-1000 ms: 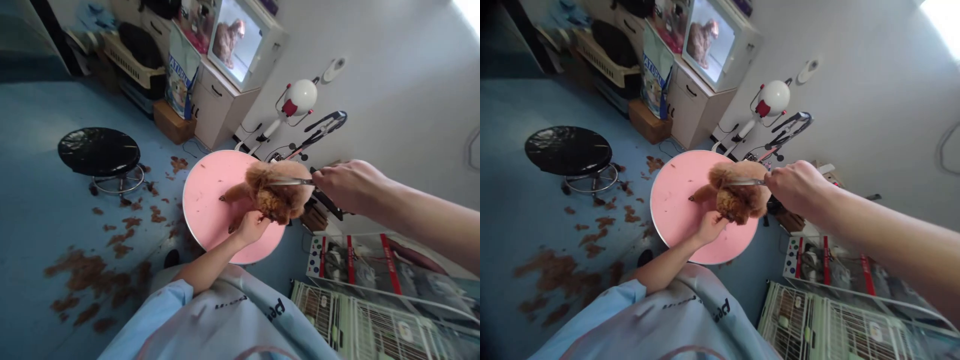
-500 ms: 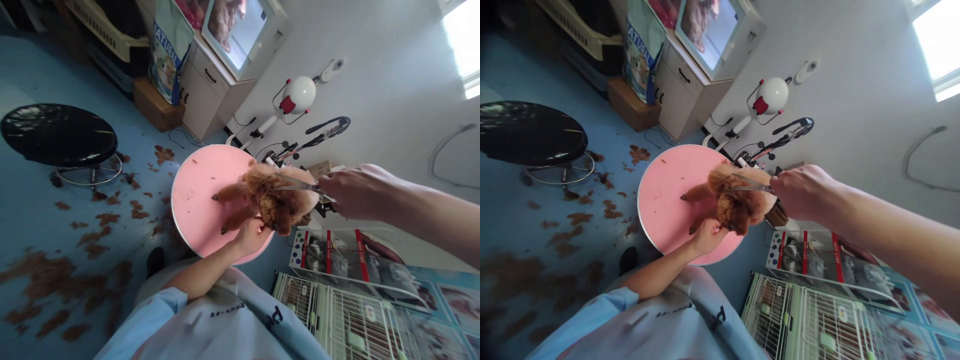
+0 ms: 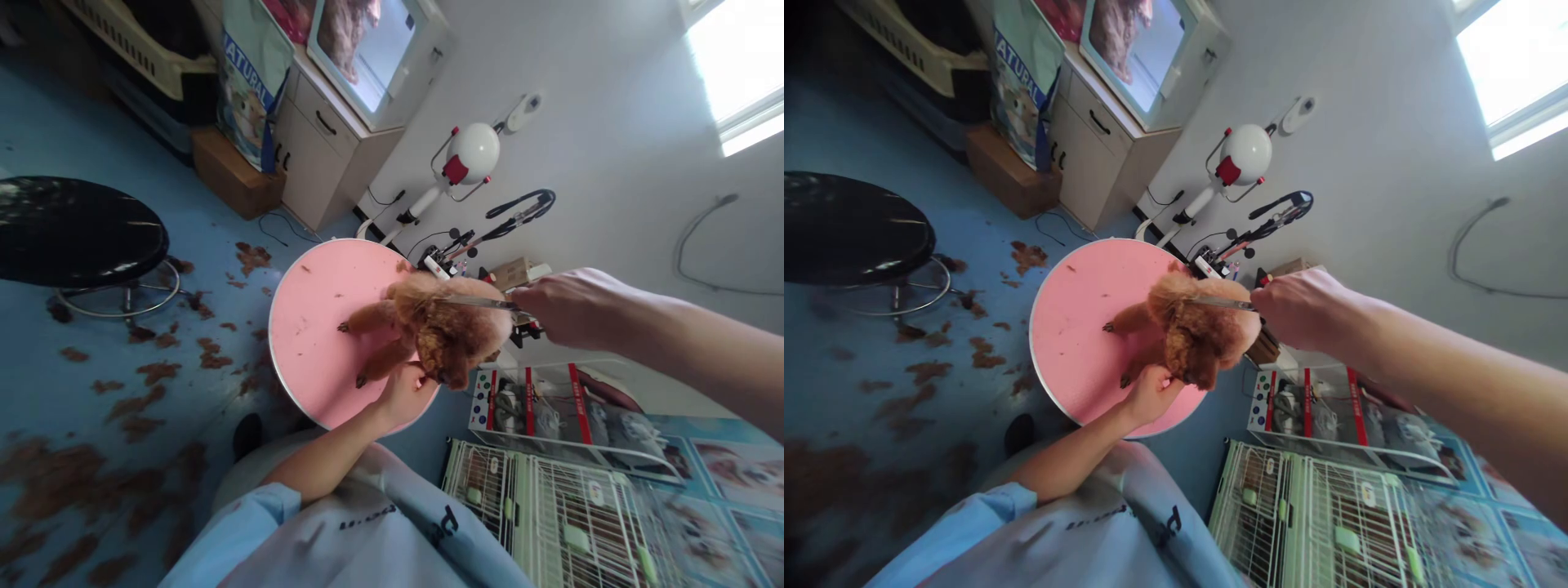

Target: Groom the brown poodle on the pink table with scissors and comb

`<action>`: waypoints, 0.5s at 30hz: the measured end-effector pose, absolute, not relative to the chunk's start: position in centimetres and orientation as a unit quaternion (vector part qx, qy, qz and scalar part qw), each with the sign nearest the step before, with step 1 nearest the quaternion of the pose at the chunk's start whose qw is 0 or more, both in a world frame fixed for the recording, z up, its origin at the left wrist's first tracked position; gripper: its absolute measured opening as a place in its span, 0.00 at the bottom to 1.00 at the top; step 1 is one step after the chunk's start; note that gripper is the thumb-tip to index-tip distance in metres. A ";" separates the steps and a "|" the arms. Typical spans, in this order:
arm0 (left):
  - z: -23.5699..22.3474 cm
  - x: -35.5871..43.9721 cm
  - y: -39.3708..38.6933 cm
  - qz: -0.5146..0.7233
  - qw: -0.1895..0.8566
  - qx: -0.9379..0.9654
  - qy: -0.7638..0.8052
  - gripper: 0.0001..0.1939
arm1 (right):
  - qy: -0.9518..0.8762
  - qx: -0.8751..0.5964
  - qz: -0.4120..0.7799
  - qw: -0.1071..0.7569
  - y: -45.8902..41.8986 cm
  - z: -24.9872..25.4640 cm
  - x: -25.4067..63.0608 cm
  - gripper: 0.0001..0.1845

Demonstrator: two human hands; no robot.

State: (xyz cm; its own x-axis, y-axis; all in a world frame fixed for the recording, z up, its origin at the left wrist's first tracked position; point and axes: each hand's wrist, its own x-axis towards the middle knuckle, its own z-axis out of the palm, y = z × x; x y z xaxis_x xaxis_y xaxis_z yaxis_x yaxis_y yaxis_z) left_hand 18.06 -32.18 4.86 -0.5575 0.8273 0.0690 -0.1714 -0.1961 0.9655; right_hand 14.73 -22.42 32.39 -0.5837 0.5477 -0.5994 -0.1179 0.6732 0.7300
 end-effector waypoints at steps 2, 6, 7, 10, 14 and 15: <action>4.9 18.1 -32.2 0.706 0.355 0.316 0.524 0.20 | 0.796 0.123 0.391 0.445 -22.1 32.5 14.8 0.11; 4.5 18.2 -32.2 0.705 0.345 0.332 0.523 0.20 | 0.798 0.143 0.373 0.451 -22.0 32.7 14.7 0.08; 4.4 18.3 -32.1 0.705 0.344 0.333 0.523 0.20 | 0.798 0.151 0.366 0.454 -21.9 32.8 14.6 0.09; 4.2 18.4 -32.1 0.702 0.343 0.334 0.527 0.20 | 0.802 0.152 0.352 0.457 -21.6 33.0 14.6 0.09; 4.1 18.6 -32.1 0.693 0.347 0.334 0.537 0.20 | 0.822 0.149 0.334 0.437 -20.4 33.0 15.0 0.07; 4.1 18.6 -32.1 0.689 0.350 0.333 0.540 0.19 | 0.841 0.156 0.324 0.404 -20.2 32.9 15.2 0.06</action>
